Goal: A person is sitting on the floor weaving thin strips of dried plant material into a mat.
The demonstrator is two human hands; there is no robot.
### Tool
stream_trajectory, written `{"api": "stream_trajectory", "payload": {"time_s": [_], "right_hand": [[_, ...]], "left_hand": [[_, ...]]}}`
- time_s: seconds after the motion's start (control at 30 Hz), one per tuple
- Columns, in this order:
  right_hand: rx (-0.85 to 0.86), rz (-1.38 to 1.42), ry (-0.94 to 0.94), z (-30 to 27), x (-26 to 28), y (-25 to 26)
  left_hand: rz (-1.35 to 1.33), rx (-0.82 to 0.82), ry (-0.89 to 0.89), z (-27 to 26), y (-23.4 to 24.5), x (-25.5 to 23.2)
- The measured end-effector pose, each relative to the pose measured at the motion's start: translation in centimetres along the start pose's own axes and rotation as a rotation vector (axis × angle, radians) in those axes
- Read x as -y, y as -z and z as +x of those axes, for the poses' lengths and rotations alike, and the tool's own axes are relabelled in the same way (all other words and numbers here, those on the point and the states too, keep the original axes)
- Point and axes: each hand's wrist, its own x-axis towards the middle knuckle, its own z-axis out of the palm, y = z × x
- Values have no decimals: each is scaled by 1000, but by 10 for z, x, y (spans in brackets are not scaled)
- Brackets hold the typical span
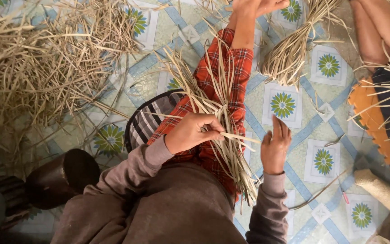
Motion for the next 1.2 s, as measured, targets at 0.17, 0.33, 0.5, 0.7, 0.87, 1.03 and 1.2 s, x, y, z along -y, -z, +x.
{"api": "stream_trajectory", "payload": {"time_s": [0.17,0.33,0.5,0.7,0.87,1.03,1.2], "right_hand": [[146,595,174,21,73,38],[190,609,130,25,83,36],[155,656,111,26,85,37],[182,699,107,51,64,36],[268,662,181,73,56,12],[508,721,329,84,44,-30],[709,520,345,104,63,-27]], "left_hand": [[91,-5,-42,3,-10,-9],[260,-77,-168,2,-17,-12],[788,-344,-436,3,-6,17],[791,-730,-272,-29,88,49],[921,-798,-114,-109,151,36],[1124,-655,408,-187,172,79],[1571,-345,786,-169,146,124]]}}
